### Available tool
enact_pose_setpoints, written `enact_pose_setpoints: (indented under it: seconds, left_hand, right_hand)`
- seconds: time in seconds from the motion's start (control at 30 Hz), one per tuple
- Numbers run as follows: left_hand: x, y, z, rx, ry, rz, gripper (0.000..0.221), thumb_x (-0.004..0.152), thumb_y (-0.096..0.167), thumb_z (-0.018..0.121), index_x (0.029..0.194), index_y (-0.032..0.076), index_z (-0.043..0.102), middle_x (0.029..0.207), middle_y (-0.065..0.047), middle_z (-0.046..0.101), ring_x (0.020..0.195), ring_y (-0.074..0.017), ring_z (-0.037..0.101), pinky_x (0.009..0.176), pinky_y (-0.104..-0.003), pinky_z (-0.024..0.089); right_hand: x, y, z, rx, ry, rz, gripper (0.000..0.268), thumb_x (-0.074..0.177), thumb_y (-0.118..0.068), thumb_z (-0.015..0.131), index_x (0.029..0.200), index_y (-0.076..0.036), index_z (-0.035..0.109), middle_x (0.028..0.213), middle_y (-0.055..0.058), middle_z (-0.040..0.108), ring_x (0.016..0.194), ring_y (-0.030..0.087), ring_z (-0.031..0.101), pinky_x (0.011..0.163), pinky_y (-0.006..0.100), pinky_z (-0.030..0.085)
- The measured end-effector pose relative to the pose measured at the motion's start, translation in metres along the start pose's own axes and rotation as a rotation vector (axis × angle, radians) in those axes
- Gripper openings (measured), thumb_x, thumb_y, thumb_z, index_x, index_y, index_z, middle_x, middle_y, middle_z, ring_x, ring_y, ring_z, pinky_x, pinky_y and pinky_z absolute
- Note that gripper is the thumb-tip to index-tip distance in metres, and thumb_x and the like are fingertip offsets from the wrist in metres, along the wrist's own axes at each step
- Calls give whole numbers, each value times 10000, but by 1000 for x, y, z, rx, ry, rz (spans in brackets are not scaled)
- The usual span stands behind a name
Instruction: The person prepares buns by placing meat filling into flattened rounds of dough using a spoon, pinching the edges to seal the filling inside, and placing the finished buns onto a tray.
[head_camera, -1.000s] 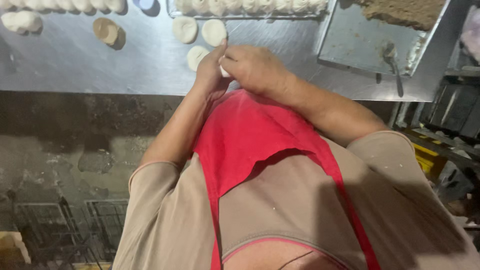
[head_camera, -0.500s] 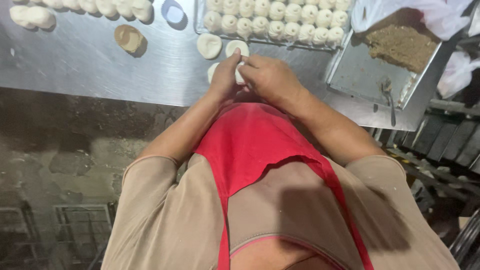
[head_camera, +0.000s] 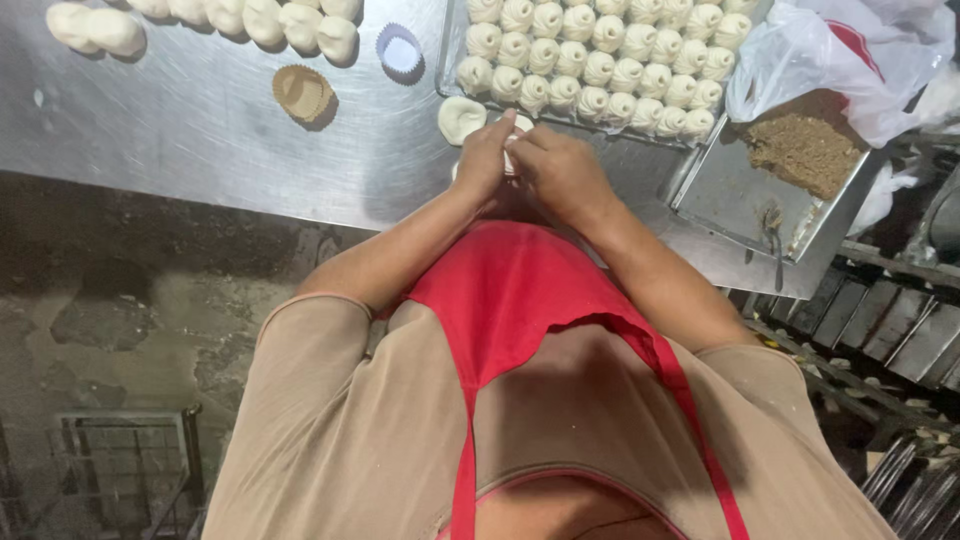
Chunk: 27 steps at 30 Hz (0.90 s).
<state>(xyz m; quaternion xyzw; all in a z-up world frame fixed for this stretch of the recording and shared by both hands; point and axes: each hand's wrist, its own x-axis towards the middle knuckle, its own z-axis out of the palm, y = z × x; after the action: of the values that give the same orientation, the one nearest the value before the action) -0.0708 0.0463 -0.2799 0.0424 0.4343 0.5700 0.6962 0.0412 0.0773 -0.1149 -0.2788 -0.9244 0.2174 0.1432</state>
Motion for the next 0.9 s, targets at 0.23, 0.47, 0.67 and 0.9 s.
enact_pose_setpoints:
  seconds: [0.23, 0.47, 0.67, 0.9]
  left_hand:
    - [15, 7, 7, 199, -80, 16, 412, 1016, 403, 575, 933, 25, 718, 740, -73, 683, 599, -150, 660, 493, -299, 529]
    - [27, -13, 8, 204, -67, 3, 388, 1029, 403, 569, 923, 48, 686, 730, -58, 658, 577, -150, 637, 476, -300, 516]
    - [31, -2, 5, -177, -157, -252, 421, 1060, 403, 503, 1020, 22, 678, 780, -93, 674, 603, -219, 669, 453, -335, 501]
    - [34, 24, 39, -228, -227, -240, 377, 1037, 394, 532, 1171, 58, 638, 925, -75, 682, 764, -191, 666, 536, -298, 522]
  right_hand:
    - [-2, 4, -2, -14, 78, 106, 201, 922, -18, 740, 1099, -96, 689, 954, 109, 650, 849, 322, 691, 731, 418, 562]
    - [-10, 26, 1, -39, -75, 150, 240, 943, -65, 728, 1177, -83, 676, 1146, 172, 689, 1018, 370, 684, 842, 442, 559]
    - [-19, 16, -55, 60, -16, 257, 448, 983, -85, 672, 1430, -84, 639, 1415, 187, 655, 1310, 379, 631, 1123, 439, 497]
    - [7, 37, -30, 20, 80, 104, 532, 868, -227, 857, 1316, -43, 636, 1302, 186, 683, 1172, 379, 662, 1008, 447, 523]
